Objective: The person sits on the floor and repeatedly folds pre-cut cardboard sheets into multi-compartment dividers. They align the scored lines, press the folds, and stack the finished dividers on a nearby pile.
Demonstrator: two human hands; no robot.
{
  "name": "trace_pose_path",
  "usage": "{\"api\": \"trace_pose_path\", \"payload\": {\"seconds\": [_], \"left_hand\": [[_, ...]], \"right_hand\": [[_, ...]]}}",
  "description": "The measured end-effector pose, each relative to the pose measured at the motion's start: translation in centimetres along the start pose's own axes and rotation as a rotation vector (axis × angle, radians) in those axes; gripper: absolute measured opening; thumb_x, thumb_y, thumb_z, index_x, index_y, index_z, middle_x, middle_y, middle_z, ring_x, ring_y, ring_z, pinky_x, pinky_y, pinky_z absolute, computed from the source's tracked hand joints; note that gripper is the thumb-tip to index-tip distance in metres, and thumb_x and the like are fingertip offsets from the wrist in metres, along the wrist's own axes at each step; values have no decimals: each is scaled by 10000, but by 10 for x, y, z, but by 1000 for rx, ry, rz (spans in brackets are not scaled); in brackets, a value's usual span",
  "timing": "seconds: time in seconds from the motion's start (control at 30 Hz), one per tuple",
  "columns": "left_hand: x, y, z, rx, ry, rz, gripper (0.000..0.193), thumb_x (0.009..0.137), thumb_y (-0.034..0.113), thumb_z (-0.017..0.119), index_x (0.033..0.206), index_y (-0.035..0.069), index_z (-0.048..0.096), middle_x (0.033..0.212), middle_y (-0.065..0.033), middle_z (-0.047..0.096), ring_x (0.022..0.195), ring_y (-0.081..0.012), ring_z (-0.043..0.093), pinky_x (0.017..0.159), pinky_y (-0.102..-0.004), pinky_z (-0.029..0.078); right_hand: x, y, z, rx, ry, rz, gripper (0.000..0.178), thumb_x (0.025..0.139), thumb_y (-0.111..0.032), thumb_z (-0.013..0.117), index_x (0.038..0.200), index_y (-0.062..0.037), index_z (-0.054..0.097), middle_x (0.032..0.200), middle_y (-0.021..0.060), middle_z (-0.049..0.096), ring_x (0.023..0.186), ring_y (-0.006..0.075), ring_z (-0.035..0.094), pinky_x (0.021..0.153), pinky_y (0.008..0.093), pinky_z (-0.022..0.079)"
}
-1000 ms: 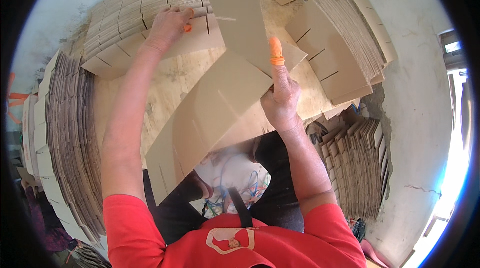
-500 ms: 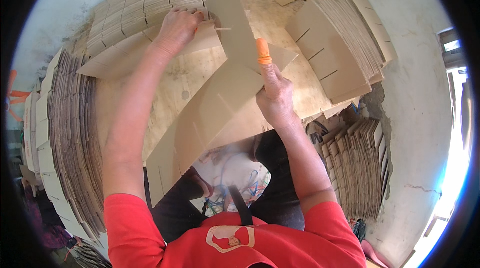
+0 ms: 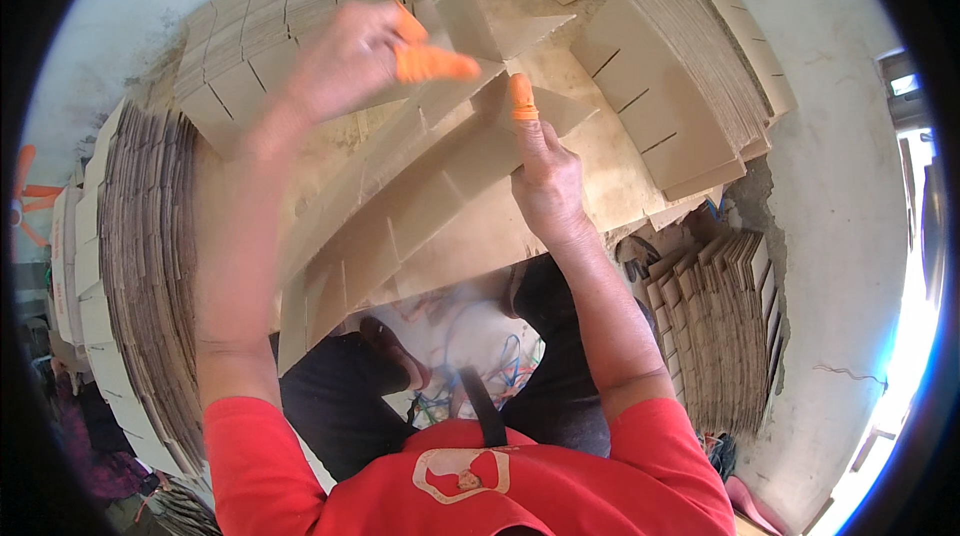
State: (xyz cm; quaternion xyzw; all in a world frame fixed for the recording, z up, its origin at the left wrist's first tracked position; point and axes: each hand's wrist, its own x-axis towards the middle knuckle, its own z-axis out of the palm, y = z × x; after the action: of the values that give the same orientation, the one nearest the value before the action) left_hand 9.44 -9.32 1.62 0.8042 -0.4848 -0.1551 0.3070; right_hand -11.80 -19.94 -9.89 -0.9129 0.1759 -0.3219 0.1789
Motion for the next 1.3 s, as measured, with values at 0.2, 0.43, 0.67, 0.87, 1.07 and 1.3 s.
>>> {"api": "trace_pose_path", "payload": {"seconds": [0.2, 0.43, 0.67, 0.87, 1.07, 1.3], "left_hand": [[70, -88, 5, 778, 302, 8, 584, 709, 322, 834, 1142, 53, 549, 1008, -115, 648, 1037, -282, 589, 792, -391, 489], [83, -159, 40, 869, 476, 236, 415, 757, 161, 729, 1118, 93, 534, 1012, -58, 604, 1001, -272, 574, 791, -421, 493], [61, -124, 26, 539, 506, 277, 214, 733, 11, 641, 912, 96, 559, 837, -76, 650, 855, -307, 630, 654, -422, 511], [50, -99, 16, 521, 611, 456, 103, 745, -17, 615, 774, 79, 593, 796, -93, 669, 758, -291, 655, 601, -423, 508], [30, -69, 18, 531, 531, 392, 110, 750, -13, 610, 783, 92, 611, 747, -102, 651, 743, -291, 652, 605, -415, 516], [14, -63, 16, 539, 636, 439, 113, 720, -25, 634, 782, 64, 604, 749, -111, 654, 737, -306, 646, 611, -430, 516]], "right_hand": [[2, -3, 1, 32, 77, -62, 1006, 626, 167, 507, 1534, -205, 286, 1033, 153, 633, 612, 313, 611, 522, 376, 519], [2, -3, -2, 57, 64, -77, 1037, 596, 185, 508, 1533, -201, 289, 1067, 156, 639, 599, 320, 608, 510, 376, 515], [1, -1, -3, 56, 82, -114, 1032, 601, 185, 509, 1530, -210, 293, 1097, 156, 637, 634, 324, 623, 528, 379, 523], [0, -4, -11, 54, -1, -74, 1012, 632, 169, 511, 1533, -229, 276, 1141, 164, 627, 684, 346, 643, 579, 398, 551], [-7, -16, -33, 27, -98, -16, 983, 660, 152, 504, 1532, -235, 266, 1148, 181, 615, 713, 368, 649, 598, 411, 562], [-25, -32, -61, 86, -80, -15, 920, 667, 140, 496, 1505, -204, 338, 1098, 188, 616, 733, 386, 650, 627, 417, 568]]}}
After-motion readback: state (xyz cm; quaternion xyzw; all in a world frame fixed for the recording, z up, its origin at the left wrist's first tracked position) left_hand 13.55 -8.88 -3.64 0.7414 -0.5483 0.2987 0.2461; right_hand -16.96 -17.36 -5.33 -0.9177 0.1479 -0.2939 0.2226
